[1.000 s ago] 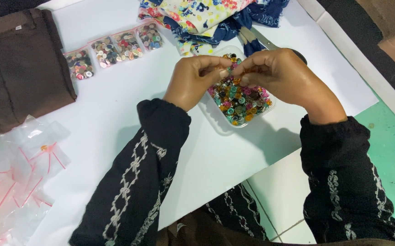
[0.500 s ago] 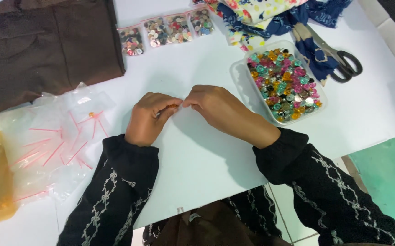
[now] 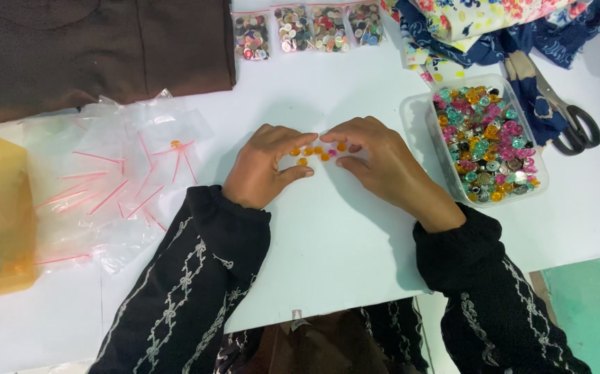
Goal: The person sorts small buttons by color on a white table, then places them into small clear plastic bags and seals them. The person first handles light blue buttons and then orange buttons, arranging them in rows before bagging.
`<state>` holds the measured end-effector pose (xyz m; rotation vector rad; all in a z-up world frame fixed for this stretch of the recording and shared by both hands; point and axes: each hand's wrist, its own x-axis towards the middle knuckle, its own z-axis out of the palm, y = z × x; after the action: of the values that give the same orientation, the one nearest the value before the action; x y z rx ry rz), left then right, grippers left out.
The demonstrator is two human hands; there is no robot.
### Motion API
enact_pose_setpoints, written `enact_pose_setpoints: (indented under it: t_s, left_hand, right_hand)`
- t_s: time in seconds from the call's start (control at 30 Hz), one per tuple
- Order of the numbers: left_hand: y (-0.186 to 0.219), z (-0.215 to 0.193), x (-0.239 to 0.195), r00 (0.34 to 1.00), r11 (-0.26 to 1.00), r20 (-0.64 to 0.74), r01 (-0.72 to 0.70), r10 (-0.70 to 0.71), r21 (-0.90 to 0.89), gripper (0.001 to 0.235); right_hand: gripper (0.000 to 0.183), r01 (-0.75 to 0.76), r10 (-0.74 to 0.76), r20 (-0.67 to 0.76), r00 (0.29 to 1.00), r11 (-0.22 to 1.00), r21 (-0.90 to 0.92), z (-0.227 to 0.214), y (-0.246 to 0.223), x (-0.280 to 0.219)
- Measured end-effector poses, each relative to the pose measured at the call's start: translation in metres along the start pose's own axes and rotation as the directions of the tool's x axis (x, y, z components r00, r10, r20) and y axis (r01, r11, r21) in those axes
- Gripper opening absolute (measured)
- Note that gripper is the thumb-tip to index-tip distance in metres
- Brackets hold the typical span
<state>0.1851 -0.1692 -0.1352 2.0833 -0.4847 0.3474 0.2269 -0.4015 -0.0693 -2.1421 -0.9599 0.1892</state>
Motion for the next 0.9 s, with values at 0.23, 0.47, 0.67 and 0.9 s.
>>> enact_pose_setpoints:
  t_s: [0.23,0.47,0.67,0.9]
  left_hand:
    - [0.004,0.002,-0.001,1.0,1.0,-0.009,-0.011,0.011,-0.015,0.052]
    - [0.007,0.001,0.001,0.999,0.999,-0.005,-0.046,0.046,0.022,0.051]
    - [0.02,-0.001,0.003,0.996,0.994,0.018,-0.09,0.089,0.067,0.049]
    - [0.042,0.005,0.015,0.997,0.994,0.003,-0.081,0.081,0.069,0.054]
  right_hand:
    - [0.03,0.028,-0.027,-0.024,0.999,0.999,0.016,0.006,0.0,-0.001]
    - [0.023,0.077,-0.078,-0.039,0.996,0.997,-0.01,0.009,-0.003,0.001]
    - [0.021,0.128,-0.121,-0.089,0.989,0.989,0.079,0.014,-0.004,0.0]
    - [0.021,0.151,-0.137,-0.186,0.973,0.987,0.064,-0.025,-0.016,-0.025]
